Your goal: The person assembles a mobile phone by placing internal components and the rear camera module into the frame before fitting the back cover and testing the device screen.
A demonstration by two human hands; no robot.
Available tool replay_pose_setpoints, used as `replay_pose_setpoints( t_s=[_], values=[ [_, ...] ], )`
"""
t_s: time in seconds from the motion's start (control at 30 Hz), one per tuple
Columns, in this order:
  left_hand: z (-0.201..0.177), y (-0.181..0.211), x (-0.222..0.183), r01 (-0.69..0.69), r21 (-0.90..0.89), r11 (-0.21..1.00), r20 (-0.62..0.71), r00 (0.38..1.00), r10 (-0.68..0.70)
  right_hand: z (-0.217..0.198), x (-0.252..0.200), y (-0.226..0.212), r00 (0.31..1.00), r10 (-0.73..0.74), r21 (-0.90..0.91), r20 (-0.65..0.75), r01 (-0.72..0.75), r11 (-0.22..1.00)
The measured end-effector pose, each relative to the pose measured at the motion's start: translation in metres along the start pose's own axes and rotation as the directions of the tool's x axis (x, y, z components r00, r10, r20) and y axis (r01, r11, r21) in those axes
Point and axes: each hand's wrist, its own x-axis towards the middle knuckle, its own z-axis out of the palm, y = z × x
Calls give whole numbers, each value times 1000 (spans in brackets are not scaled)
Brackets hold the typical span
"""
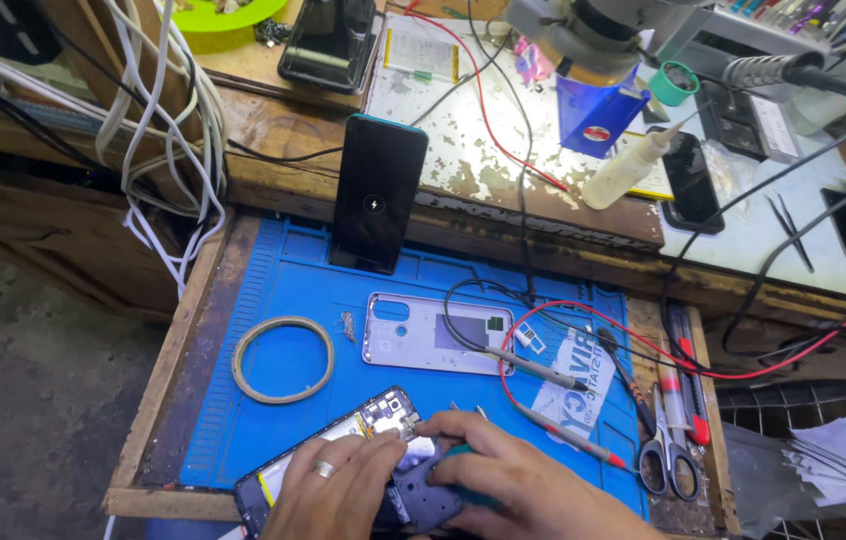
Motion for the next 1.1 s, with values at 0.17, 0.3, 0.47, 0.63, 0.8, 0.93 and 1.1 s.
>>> replay_pose_setpoints(
  t_s=[0.17,0.3,0.47,0.63,0.8,0.93,1.1],
  values=[
    [-11,-8,5,117,262,958,-45,993,-109,-13,25,26,999,31,40,-17,-30,999],
    [-13,-14,1,166,297,940,44,981,-187,-16,43,42,1000,-1,-13,9,1,1000],
    [-7,-15,-3,177,307,935,29,980,-195,-16,54,47,997,-38,-101,73,46,994],
    [-1,-18,-2,174,373,911,70,974,-215,-15,54,48,994,-36,-146,101,50,988],
    [3,-18,-4,168,324,931,94,974,-208,-15,53,52,993,-76,-175,87,91,980],
    [7,-19,-11,153,287,946,106,976,-190,-15,51,52,990,-118,-206,79,132,969],
    [3,-20,-7,158,244,957,216,953,-212,-12,46,52,988,-126,-278,90,147,949]
  ],
)
